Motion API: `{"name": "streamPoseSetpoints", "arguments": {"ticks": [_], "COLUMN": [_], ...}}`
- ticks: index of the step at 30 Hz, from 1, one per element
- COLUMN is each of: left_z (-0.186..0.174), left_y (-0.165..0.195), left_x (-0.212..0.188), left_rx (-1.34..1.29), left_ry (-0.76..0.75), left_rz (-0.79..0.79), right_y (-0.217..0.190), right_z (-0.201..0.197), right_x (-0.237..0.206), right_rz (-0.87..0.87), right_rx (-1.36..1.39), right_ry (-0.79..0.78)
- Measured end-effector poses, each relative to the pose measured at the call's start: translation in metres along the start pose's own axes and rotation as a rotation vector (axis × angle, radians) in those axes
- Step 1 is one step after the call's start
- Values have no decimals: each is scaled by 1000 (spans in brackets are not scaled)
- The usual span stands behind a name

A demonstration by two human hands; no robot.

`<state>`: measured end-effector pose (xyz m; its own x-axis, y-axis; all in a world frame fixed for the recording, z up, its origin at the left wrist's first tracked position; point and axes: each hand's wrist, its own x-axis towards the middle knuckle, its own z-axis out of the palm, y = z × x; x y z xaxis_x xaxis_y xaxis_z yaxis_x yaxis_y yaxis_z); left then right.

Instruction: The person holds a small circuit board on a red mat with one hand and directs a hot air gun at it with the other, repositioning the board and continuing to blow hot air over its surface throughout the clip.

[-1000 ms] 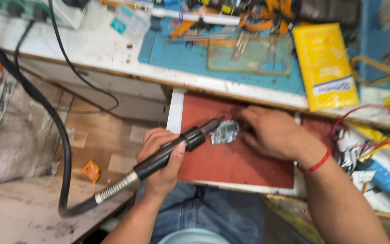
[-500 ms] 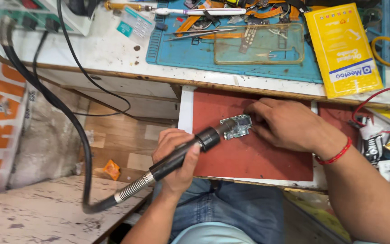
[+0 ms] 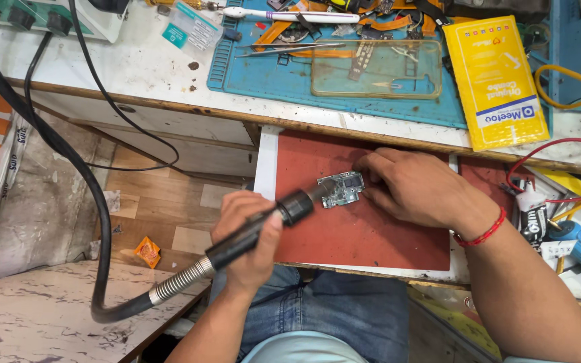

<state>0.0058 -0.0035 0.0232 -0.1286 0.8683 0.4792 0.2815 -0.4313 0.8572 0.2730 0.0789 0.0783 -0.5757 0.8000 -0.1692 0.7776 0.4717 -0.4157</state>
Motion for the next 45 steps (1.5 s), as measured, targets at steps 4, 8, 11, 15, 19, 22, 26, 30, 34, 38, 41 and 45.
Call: {"name": "streamPoseSetpoints", "arguments": {"ticks": [4, 8, 11, 15, 19, 22, 26, 30, 34, 38, 41, 45], "left_z": [1, 0, -2, 0, 0, 1, 0, -2, -1, 1, 0, 2], "left_y": [1, 0, -1, -1, 0, 1, 1, 2, 0, -2, -2, -2], "left_x": [1, 0, 0, 0, -1, -1, 0, -1, -1, -2, -3, -1], "left_rx": [9, 15, -6, 40, 39, 43, 15, 44, 16, 8, 33, -6], "left_ry": [-53, -29, -74, -46, -42, -63, -69, -56, -44, 30, -8, 31], "left_rz": [50, 48, 75, 55, 61, 84, 83, 55, 82, 24, 33, 1], "right_y": [0, 1, 0, 1, 2, 2, 1, 1, 1, 3, 2, 1], "right_z": [0, 1, 0, 0, 0, 0, 0, 0, -1, 0, 1, -1], "right_x": [0, 0, 0, 0, -1, -1, -1, -1, -1, -1, -2, 1], "right_rz": [34, 36, 29, 3, 25, 15, 17, 76, -12, 5, 20, 65], "right_rx": [1, -6, 0, 13, 3, 5, 22, 44, 13, 22, 26, 41], "right_ry": [-24, -31, -20, 4, -10, 1, 0, -36, 24, 13, 3, -29]}}
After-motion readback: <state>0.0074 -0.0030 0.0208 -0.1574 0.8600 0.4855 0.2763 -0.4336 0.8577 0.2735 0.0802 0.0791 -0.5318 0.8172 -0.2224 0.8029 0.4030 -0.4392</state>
